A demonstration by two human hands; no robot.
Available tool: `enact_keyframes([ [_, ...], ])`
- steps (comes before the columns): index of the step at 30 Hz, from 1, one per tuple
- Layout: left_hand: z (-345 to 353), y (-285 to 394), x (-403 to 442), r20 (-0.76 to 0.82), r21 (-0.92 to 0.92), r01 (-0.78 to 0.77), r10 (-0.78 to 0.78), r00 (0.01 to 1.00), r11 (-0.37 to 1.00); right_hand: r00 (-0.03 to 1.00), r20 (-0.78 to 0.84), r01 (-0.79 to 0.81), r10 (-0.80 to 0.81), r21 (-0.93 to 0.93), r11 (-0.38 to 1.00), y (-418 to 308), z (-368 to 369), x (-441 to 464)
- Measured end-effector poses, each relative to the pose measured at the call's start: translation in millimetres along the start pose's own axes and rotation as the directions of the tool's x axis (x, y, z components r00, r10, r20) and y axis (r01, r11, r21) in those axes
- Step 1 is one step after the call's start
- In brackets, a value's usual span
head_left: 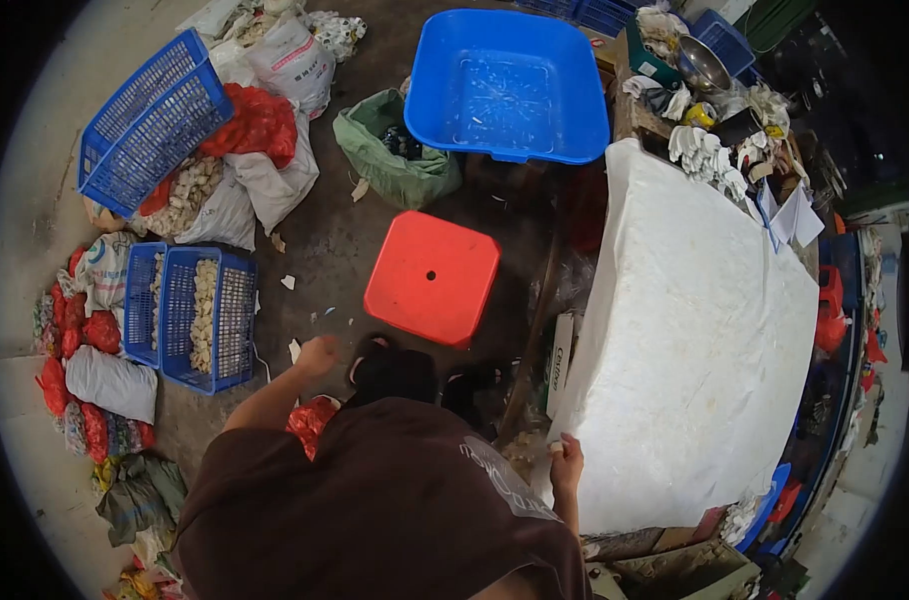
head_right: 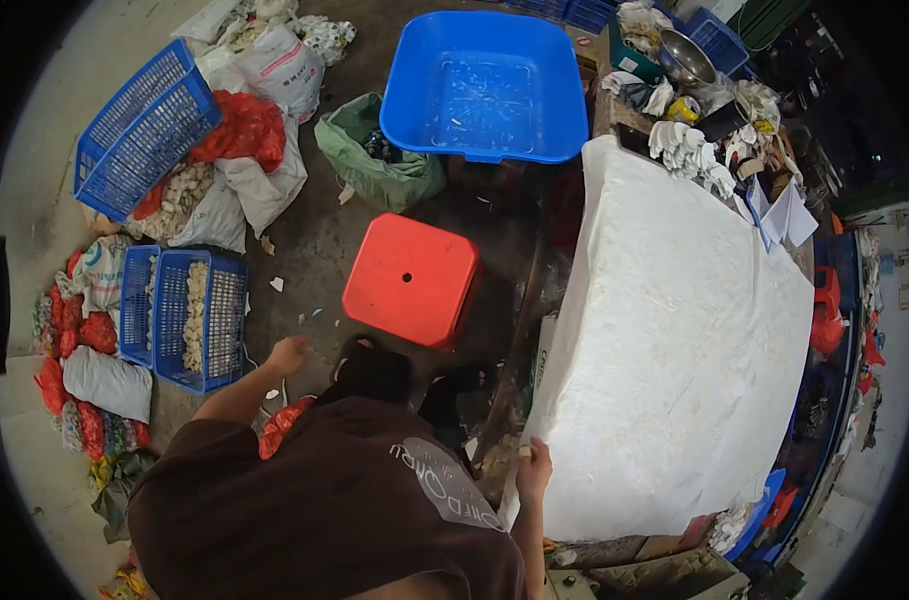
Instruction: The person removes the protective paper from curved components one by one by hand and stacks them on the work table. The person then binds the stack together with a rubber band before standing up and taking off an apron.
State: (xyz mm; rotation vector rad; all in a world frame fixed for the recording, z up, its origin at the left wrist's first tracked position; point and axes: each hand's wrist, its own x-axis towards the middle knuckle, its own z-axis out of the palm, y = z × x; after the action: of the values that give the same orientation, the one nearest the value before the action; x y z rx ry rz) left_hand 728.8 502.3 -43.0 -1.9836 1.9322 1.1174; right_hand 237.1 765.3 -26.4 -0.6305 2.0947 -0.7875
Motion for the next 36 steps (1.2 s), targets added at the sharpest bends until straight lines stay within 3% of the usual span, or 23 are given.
enact_keyframes([
  [3,-49,50,11,0.026,-0.171,-0.098,0.104,0.994,0.98,0.999,-0.019,0.045,-0.047,-0.095,0.994,27,27,-33],
  [5,-72,33,24,0.003,-0.238,-0.184,0.19,0.982,0.954,0.965,0.045,-0.251,0.26,-0.153,0.956,-26,52,-71],
  [7,-107,11,30,-0.128,-0.214,-0.406,0.387,0.913,0.888,0.955,0.007,-0.293,0.295,-0.114,0.949,-24,94,-90],
  [8,-119,-13,36,-0.117,-0.206,-0.421,0.405,0.907,0.883,0.943,-0.022,-0.332,0.331,-0.075,0.94,-12,118,-100],
  [9,-131,-46,38,-0.138,-0.194,-0.373,0.351,0.926,0.907,0.911,0.065,-0.412,0.408,0.206,0.887,44,143,-96],
  [10,-143,-80,37,-0.16,-0.184,-0.32,0.293,0.943,0.929,0.905,0.055,-0.422,0.421,0.221,0.879,25,169,-109],
  [12,-174,-146,25,-0.065,-0.133,-0.187,0.179,0.982,0.973,0.94,0.227,-0.167,0.254,-0.342,0.925,-73,211,-123],
  [13,-195,-166,8,-0.031,-0.123,-0.104,0.101,0.994,0.987,0.938,0.22,-0.182,0.267,-0.34,0.923,-87,227,-125],
  [14,-215,-186,-8,-0.002,-0.109,-0.025,0.025,1.0,0.994,0.906,0.32,-0.148,0.276,-0.371,0.917,-99,241,-126],
  [16,-216,-274,-25,-0.12,0.073,-0.069,0.078,0.99,0.995,0.868,0.405,-0.124,0.287,-0.383,0.915,-113,263,-133],
  [17,-223,-298,-39,-0.088,0.077,0.109,-0.102,0.991,0.991,0.823,0.438,-0.188,0.361,-0.39,0.901,-116,268,-137],
  [18,-232,-311,-54,-0.067,0.041,0.152,-0.149,0.986,0.987,0.77,0.469,-0.252,0.432,-0.398,0.882,-115,271,-142],
  [19,-238,-322,-65,-0.046,0.002,0.196,-0.196,0.979,0.981,0.816,0.488,-0.071,0.31,-0.447,0.892,-83,278,-147],
  [21,-219,-389,-71,-0.017,-0.193,0.265,-0.273,0.962,0.945,0.796,0.477,-0.166,0.371,-0.418,0.893,-50,297,-171],
  [22,-213,-402,-77,-0.008,-0.185,0.258,-0.264,0.964,0.948,0.767,0.481,-0.245,0.424,-0.391,0.887,-43,302,-182],
  [23,-212,-411,-80,0.048,-0.166,0.282,-0.278,0.96,0.945,0.777,0.49,-0.118,0.395,-0.503,0.856,-65,309,-191],
  [26,-249,-359,-73,0.175,-0.079,0.33,-0.313,0.934,0.941,0.795,0.476,-0.13,0.376,-0.471,0.872,-50,352,-213],
  [28,-258,-366,-59,0.175,-0.072,0.216,-0.201,0.964,0.974,0.78,0.515,-0.158,0.355,-0.387,0.909,-71,368,-220],
  [30,-270,-353,-49,0.054,-0.029,0.172,-0.17,0.984,0.985,0.849,0.387,-0.162,0.361,-0.459,0.874,-77,384,-214],
  [33,-276,-383,-14,0.044,0.105,0.003,-0.007,0.999,0.994,0.895,0.258,-0.304,0.365,-0.246,0.92,-100,386,-204],
  [34,-282,-381,-7,0.057,0.172,-0.075,0.066,0.996,0.982,0.927,0.221,-0.235,0.302,-0.284,0.93,-94,390,-202],
  [35,-281,-377,-4,0.047,-0.085,0.075,-0.071,0.996,0.994,0.931,0.185,-0.279,0.315,-0.196,0.94,-91,393,-203],
  [36,-286,-377,3,0.051,-0.072,0.061,-0.058,0.997,0.996,0.933,0.151,-0.314,0.327,-0.106,0.943,-89,396,-203],
])
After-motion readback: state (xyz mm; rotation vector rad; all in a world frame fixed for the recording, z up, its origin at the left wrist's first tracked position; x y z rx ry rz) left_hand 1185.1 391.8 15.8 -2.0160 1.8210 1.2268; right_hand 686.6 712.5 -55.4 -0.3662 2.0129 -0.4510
